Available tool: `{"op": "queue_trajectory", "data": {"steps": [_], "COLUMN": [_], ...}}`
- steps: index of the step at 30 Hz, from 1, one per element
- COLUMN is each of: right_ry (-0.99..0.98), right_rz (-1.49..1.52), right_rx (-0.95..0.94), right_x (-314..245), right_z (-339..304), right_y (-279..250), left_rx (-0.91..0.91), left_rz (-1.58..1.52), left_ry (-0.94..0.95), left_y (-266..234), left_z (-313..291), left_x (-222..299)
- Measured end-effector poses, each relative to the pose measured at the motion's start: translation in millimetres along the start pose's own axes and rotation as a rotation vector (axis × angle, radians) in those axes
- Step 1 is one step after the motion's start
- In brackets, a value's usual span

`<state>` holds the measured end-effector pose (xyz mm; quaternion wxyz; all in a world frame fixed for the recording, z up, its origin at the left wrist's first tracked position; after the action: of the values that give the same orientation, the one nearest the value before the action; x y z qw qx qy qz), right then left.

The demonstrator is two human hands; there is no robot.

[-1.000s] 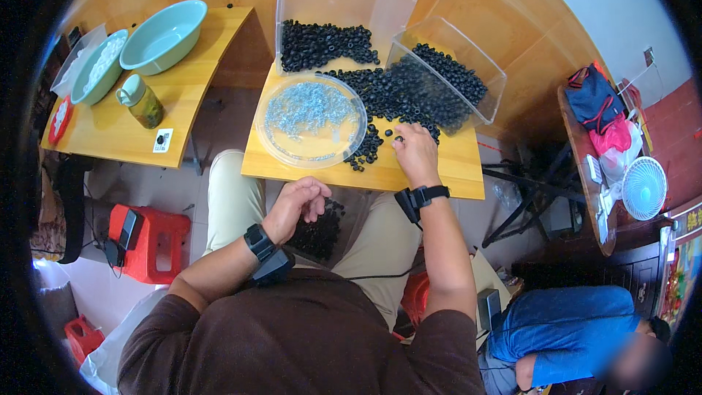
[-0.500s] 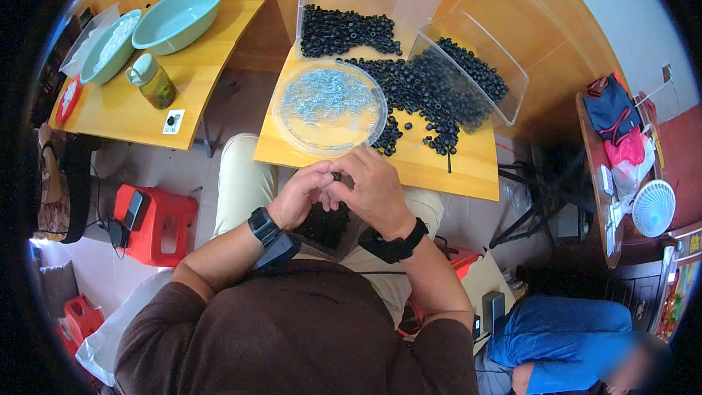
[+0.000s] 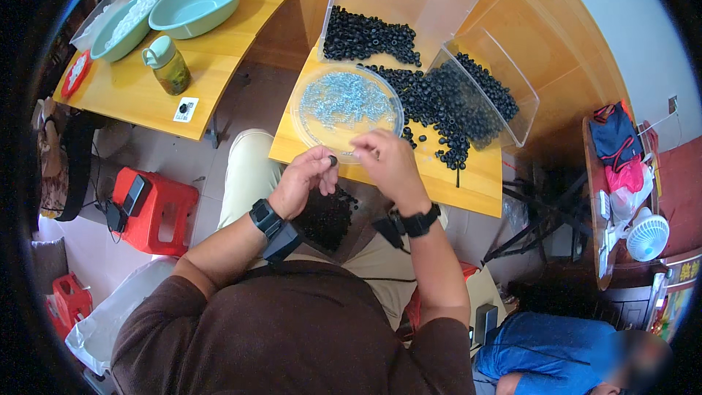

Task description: Assembling small black plastic rings and washers at a manual workstation.

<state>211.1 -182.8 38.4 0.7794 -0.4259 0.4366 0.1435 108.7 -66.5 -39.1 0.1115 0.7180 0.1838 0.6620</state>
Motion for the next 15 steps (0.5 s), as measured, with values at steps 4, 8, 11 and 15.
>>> {"op": "queue_trajectory", "data": {"steps": [4, 8, 11, 15], "right_ry": [0.067, 0.093, 0.071, 0.033], "right_rz": [-0.247, -0.411, -0.473, -0.524], "right_rx": [0.092, 0.061, 0.074, 0.094], "right_x": [29, 50, 55, 63], "right_z": [34, 49, 50, 50], "right_y": [-1, 12, 21, 22], "left_rx": [0.088, 0.099, 0.118, 0.13], "left_rz": [-0.008, -0.026, -0.023, -0.024], "left_ry": [0.021, 0.016, 0.012, -0.008], "left_y": [-10, -15, -21, -23], "left_z": [4, 6, 5, 6], "left_x": [-1, -3, -4, -4]}}
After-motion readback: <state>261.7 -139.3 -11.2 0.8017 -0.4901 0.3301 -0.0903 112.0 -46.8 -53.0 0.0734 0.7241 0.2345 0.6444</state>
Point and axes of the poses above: each hand's wrist, its own z-axis towards the middle knuckle, its own y-axis out of the palm, x = y × z, the point moved 4 cm from there along z, towards the middle knuckle, and after that the axes turned 9 degrees about z, right-handed, at the moved point
